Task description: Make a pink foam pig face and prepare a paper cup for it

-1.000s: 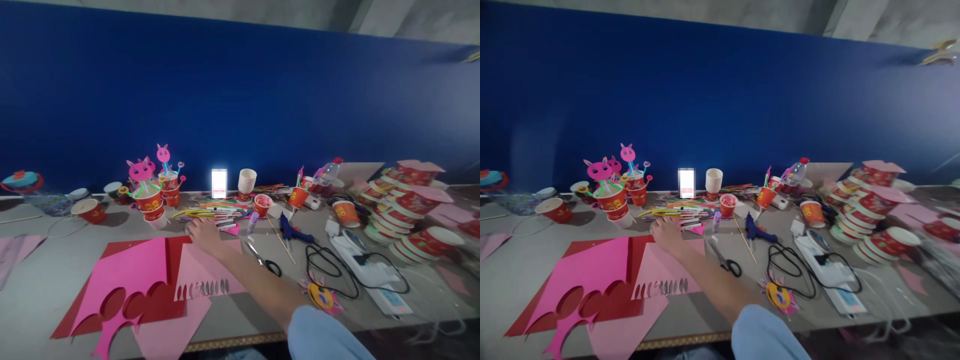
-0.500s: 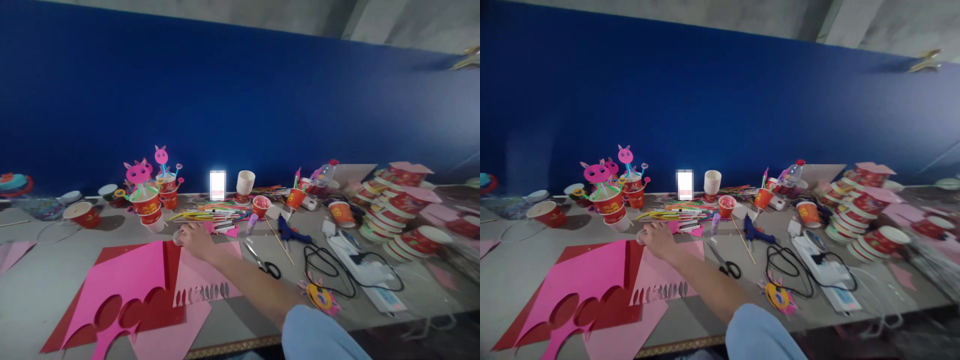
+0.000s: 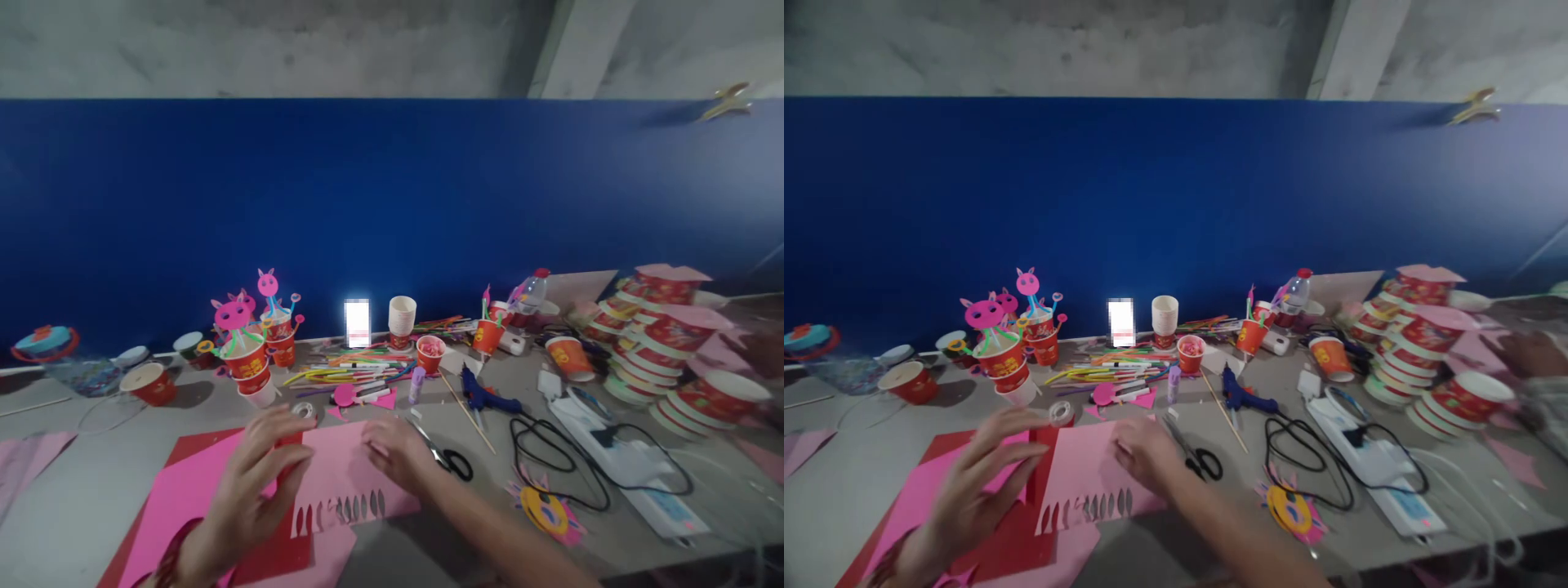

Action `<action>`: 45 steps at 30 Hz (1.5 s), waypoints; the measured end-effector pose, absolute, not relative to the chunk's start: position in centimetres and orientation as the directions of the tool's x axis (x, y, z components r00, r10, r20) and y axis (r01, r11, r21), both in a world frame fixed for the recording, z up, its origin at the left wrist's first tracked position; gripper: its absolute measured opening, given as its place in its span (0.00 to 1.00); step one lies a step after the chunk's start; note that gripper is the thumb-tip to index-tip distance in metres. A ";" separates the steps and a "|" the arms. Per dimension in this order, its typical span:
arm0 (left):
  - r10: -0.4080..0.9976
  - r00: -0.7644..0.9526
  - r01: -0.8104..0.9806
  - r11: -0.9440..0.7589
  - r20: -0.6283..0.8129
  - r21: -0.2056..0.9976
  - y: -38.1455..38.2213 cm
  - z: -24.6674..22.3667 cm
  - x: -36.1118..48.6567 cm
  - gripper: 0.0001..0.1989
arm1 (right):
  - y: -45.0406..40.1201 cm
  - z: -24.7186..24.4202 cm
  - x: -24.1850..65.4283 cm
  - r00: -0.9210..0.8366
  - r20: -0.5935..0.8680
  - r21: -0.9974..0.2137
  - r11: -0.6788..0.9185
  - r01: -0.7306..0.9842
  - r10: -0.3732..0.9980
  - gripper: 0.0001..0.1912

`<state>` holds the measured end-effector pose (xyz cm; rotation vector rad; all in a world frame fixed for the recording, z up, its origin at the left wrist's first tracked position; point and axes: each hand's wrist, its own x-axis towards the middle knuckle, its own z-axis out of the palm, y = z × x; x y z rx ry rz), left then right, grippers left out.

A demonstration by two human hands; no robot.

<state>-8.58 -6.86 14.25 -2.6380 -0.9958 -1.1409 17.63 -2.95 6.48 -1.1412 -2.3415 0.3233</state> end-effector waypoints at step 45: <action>0.897 0.348 0.113 -0.328 0.272 0.938 -4.9 7.4 -5.5 0.36 | 5.3 21.2 21.3 -0.601 0.206 -0.523 0.606 0.600 0.773 0.22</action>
